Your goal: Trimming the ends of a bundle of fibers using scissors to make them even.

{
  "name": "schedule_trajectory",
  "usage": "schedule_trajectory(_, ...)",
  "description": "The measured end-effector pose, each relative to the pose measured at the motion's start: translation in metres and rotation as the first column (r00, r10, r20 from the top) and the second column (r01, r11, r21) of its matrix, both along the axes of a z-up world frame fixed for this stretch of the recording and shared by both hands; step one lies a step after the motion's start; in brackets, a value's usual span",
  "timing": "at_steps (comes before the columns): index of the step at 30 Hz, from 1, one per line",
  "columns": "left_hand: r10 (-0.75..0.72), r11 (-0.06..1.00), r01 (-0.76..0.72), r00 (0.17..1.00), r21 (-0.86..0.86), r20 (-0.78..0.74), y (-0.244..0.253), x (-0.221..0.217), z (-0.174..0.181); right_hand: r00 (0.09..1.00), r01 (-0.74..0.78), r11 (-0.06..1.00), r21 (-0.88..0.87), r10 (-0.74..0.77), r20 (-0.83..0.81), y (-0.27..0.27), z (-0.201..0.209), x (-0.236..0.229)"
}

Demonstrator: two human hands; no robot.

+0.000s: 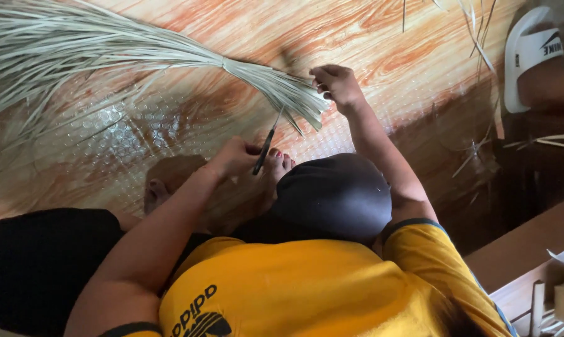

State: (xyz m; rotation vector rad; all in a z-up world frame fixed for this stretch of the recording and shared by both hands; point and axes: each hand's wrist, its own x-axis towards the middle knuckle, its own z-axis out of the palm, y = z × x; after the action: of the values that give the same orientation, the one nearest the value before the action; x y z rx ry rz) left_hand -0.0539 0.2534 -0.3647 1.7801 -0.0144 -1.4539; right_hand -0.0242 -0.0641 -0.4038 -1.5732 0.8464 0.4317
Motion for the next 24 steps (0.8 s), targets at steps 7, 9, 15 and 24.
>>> schedule_trajectory(7,0.121,0.982,-0.137,0.985,-0.129,-0.125,-0.021,0.003,-0.043,0.999,-0.048,0.998,0.046,0.048,0.012,0.005,0.009,-0.016)
schedule_trajectory(9,0.188,0.968,-0.215,0.962,-0.126,-0.196,-0.029,0.010,-0.030,0.997,-0.081,0.996,0.024,0.081,0.003,0.007,0.016,-0.019)
schedule_trajectory(15,0.305,0.921,-0.353,0.916,-0.165,-0.260,-0.030,0.013,-0.031,0.992,-0.124,0.991,0.050,0.126,-0.022,0.005,0.004,-0.035)
schedule_trajectory(24,0.174,0.975,-0.189,0.976,-0.113,-0.130,-0.037,0.012,-0.074,0.985,-0.170,0.984,0.049,0.170,-0.002,0.003,-0.012,-0.042)
